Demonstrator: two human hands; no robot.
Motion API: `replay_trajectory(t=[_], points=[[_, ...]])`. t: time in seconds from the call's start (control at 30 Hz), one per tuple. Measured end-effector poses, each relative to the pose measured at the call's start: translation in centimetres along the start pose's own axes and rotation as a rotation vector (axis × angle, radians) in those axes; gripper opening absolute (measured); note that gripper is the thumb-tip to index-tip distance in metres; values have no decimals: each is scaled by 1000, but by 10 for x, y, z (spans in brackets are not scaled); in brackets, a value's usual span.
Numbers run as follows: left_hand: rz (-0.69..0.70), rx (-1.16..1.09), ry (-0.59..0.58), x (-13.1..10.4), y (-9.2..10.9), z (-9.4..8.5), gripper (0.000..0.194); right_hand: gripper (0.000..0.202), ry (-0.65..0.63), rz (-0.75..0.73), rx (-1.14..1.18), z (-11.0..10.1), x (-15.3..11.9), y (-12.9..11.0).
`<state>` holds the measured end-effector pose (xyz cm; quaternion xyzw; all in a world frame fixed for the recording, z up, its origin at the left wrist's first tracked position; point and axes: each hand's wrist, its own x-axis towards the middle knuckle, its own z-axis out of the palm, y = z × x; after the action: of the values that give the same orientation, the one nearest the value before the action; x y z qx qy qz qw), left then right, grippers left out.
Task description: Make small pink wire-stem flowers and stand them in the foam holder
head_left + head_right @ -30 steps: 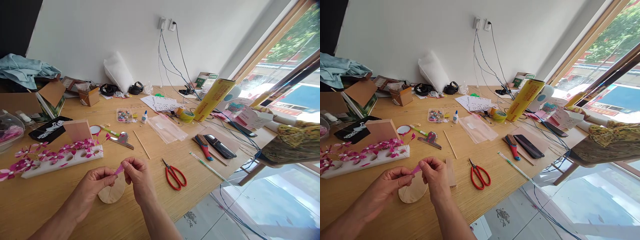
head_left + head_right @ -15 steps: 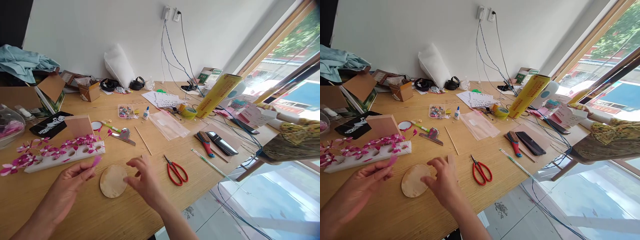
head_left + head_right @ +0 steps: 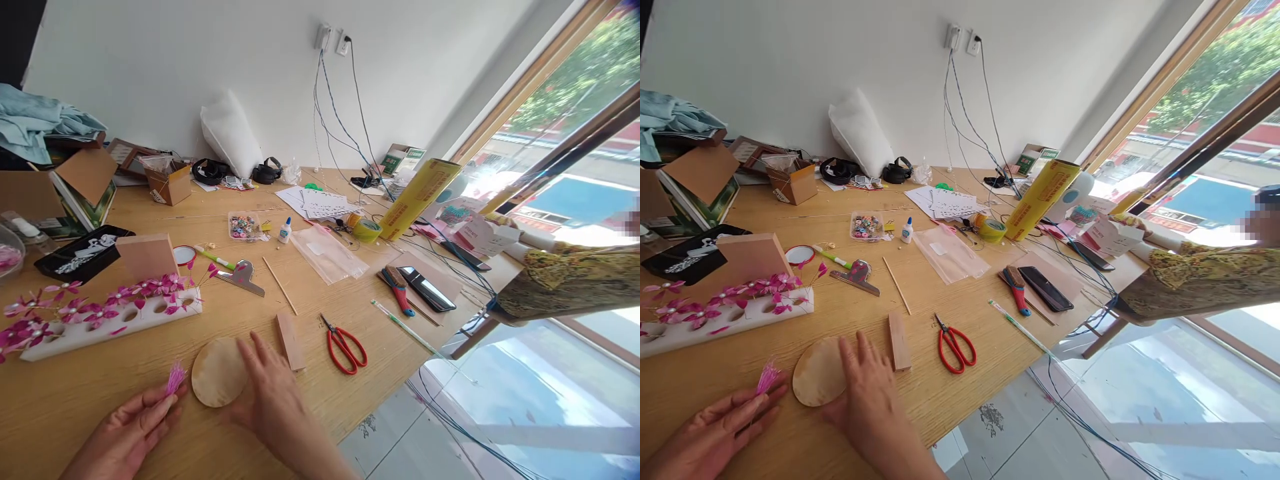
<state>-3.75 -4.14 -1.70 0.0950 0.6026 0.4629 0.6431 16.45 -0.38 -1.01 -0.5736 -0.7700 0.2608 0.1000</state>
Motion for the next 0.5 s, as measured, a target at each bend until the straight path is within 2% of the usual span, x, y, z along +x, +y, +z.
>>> replay_trajectory(t=[0.07, 0.13, 0.2, 0.3, 0.4, 0.5], points=[[-16, -22, -14, 4, -3, -7, 43, 68, 208, 117, -78, -10, -3, 12], [-22, -33, -51, 6, -7, -11, 40, 58, 312, 249, -169, -16, -4, 26], [-13, -54, -74, 7, -10, -13, 38, 56, 279, 327, -220, -18, -1, 37], [-5, -59, -82, 4, -11, -11, 37, 55, 224, 327, -186, -13, 3, 43], [-21, -42, -70, 2, -12, -9, 39, 56, 268, 265, -43, -5, 2, 30], [0, -38, -96, 3, -13, -9, 35, 59, 262, 128, 41, 8, -1, 7]])
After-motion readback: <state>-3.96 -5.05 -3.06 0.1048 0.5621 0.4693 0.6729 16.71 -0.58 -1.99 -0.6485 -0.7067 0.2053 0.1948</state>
